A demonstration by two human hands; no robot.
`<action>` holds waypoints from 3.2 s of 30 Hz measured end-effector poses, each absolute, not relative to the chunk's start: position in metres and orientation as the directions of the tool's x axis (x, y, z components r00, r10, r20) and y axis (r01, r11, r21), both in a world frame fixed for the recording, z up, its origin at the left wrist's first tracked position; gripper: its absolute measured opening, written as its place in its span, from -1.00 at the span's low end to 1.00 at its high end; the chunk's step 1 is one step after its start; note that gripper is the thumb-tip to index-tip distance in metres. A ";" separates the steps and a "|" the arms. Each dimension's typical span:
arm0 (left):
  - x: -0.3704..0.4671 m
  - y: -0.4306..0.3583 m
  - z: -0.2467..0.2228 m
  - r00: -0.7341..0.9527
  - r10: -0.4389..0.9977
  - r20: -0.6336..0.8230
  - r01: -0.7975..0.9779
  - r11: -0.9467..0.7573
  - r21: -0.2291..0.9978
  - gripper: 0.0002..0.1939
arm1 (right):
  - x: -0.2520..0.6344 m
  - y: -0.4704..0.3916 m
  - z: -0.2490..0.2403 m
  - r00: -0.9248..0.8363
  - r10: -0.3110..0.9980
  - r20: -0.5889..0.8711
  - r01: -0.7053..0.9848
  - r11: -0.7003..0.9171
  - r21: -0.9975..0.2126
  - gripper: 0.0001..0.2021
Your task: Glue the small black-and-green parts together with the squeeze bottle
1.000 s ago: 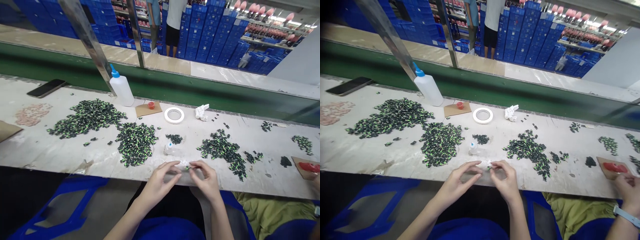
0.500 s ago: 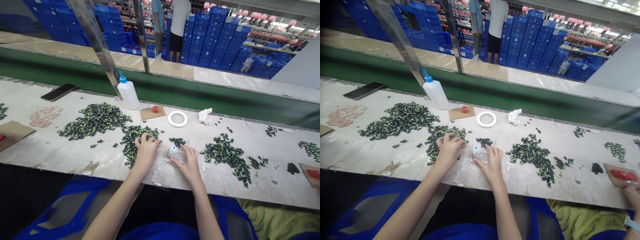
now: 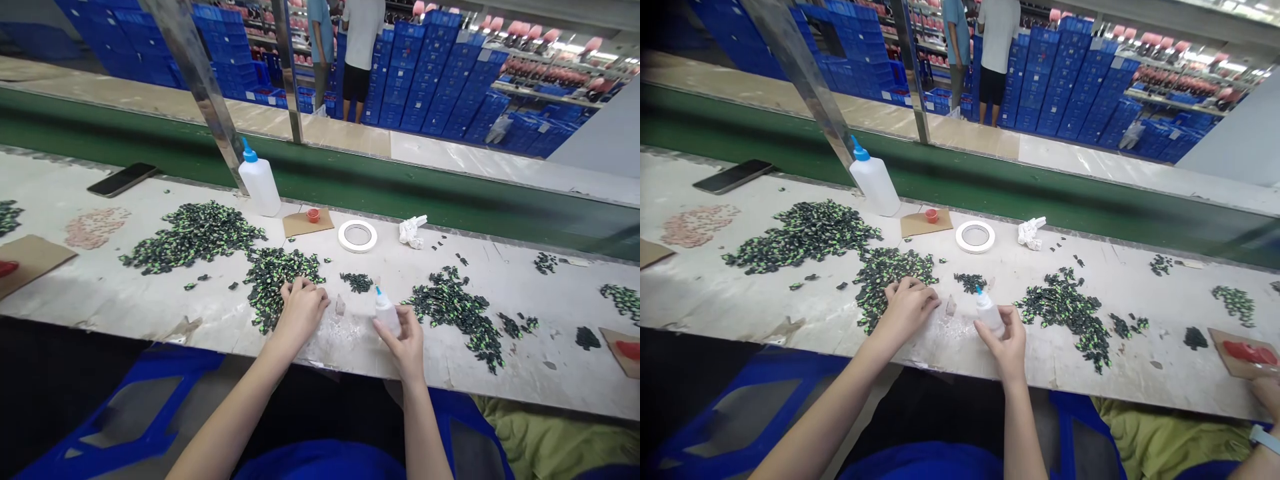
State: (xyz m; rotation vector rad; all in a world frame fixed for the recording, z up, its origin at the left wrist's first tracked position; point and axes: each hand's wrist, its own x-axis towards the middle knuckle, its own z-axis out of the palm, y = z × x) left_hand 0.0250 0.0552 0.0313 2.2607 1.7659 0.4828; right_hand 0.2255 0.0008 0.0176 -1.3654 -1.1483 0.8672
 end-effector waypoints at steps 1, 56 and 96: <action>0.025 0.053 0.031 0.194 0.972 0.129 0.897 -0.229 0.378 -0.85 | 0.228 -0.001 0.016 0.292 0.950 0.115 0.127 0.081 -0.989 -0.71; 0.044 0.007 0.006 0.150 0.968 0.202 0.708 -0.247 0.662 -0.91 | 0.209 -0.009 0.010 0.513 0.858 0.000 0.204 -0.122 -0.971 -0.64; 0.050 0.002 -0.010 0.156 0.933 0.325 0.715 -0.334 0.614 -0.81 | 0.195 0.024 0.009 0.106 0.990 0.088 0.298 0.053 -0.953 -0.60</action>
